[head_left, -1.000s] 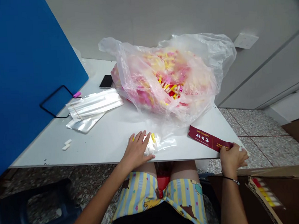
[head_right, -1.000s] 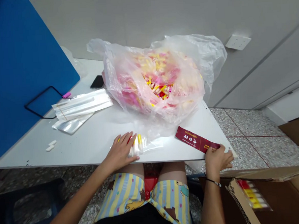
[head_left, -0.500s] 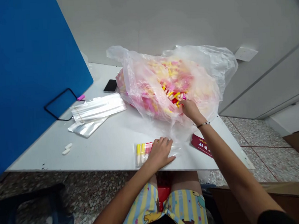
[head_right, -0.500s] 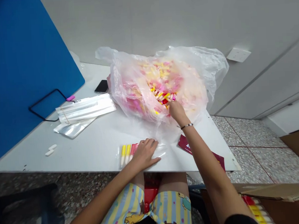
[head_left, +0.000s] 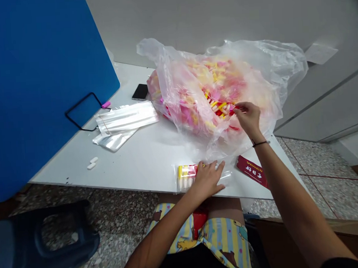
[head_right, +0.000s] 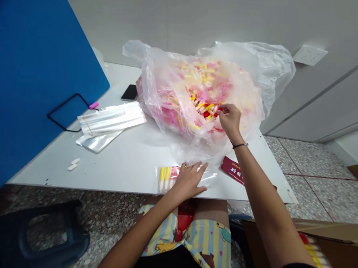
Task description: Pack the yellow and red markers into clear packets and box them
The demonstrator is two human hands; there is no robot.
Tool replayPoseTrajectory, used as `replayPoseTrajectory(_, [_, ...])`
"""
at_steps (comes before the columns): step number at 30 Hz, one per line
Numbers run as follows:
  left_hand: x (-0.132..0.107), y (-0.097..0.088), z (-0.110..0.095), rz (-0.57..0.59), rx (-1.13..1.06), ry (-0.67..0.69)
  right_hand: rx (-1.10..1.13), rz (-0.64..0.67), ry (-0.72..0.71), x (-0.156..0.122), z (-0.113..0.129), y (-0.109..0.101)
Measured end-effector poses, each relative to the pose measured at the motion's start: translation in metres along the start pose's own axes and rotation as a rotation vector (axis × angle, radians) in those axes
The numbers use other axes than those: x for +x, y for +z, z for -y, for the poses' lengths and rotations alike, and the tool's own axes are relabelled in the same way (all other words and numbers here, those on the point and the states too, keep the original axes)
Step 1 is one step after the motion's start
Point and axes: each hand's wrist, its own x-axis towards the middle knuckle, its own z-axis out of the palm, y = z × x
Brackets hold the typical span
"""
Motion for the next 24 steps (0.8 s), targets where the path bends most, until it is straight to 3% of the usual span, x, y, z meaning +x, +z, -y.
replayPoseTrajectory(2, [0.004,0.002,-0.006,-0.011,-0.011,0.014,0.25,-0.176,-0.022,-0.021,0.006,-0.016])
replayPoseTrajectory(6, [0.006,0.0,-0.015,-0.035,-0.043,0.055,0.451,-0.172,0.003,-0.083,0.016,-0.054])
replayPoseTrajectory(10, [-0.003,-0.007,-0.031,-0.114,-0.132,0.141,0.505,-0.216,0.285,-0.147,-0.002,-0.076])
replayPoseTrajectory(14, [-0.018,-0.005,-0.061,-0.19,-0.427,0.194,0.626,-0.268,0.582,-0.195,-0.029,-0.079])
replayPoseTrajectory(16, [-0.023,0.001,-0.075,-0.242,-0.609,0.121,0.72,-0.279,0.653,-0.212,-0.033,-0.079])
replayPoseTrajectory(19, [-0.026,0.011,-0.086,-0.298,-0.787,-0.027,0.787,-0.318,0.627,-0.228,-0.032,-0.082])
replayPoseTrajectory(24, [-0.023,0.017,-0.087,-0.266,-0.852,-0.079,0.693,-0.267,0.586,-0.23,-0.032,-0.086])
